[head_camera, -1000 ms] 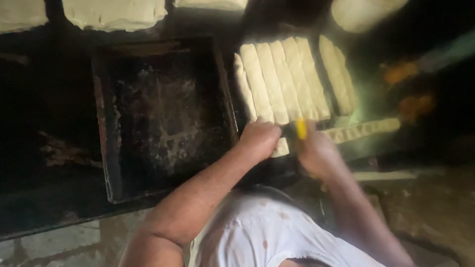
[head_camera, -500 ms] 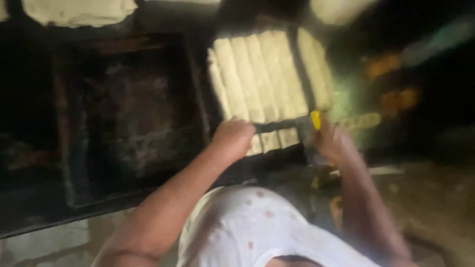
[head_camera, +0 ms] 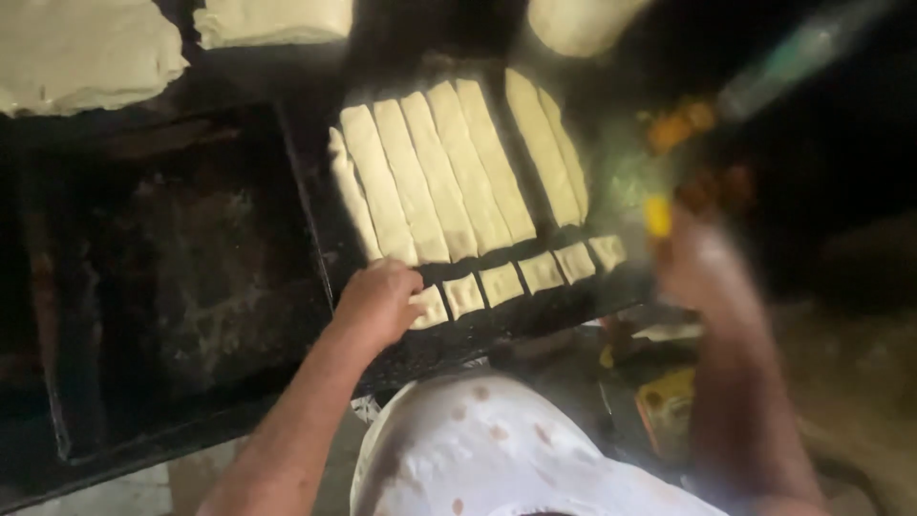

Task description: The recorder is shaping and placing small pieces of dough onto a baking tray.

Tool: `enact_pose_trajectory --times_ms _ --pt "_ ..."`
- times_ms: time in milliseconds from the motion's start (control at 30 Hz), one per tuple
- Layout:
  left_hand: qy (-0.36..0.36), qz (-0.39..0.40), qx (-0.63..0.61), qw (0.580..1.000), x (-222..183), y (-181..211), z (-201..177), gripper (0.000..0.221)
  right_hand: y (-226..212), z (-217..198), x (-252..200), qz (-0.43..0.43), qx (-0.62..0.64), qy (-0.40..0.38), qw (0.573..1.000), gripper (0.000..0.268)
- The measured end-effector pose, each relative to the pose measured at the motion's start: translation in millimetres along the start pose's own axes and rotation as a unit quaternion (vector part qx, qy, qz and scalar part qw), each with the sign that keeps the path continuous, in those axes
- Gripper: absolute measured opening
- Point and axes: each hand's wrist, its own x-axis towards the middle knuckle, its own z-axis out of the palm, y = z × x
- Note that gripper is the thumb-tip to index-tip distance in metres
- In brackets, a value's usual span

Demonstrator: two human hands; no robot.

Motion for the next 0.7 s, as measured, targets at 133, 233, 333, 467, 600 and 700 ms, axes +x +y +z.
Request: enact_pose_trajectory --times_ms 133,233,333,467,600,700 --pt "0.024 0.038 0.010 0.999 1.6 -4.6 6.9 0.025 24.7 -32.9 -15.1 0.005 0.079 0.027 0.996 0.037" --pt "0.015 0.019 0.017 1.000 -1.4 -3.2 5.3 0.025 6.7 -90.4 -24.9 -0.004 0.138 0.053 0.989 0.040" --pt "0.022 0.017 0.026 0.999 -4.8 0.6 11.9 0.024 -18.8 -147.4 -42.1 -0.006 0.193 0.075 0.978 0.043" --pt "0.067 0.065 -0.008 0.996 -16.2 7.1 23.4 0.020 -68.1 -182.6 -32.4 -0.029 0.271 0.109 0.956 0.049" --pt "0.036 0.022 -0.215 0.976 -38.7 22.5 7.4 0.024 -76.6 -118.4 33.8 -0.041 0.345 0.128 0.929 0.055" --pt "0.048 -0.040 -0.342 0.937 -61.8 12.9 7.5 0.024 -143.6 -75.3 53.6 -0.132 0.440 0.113 0.881 0.070"
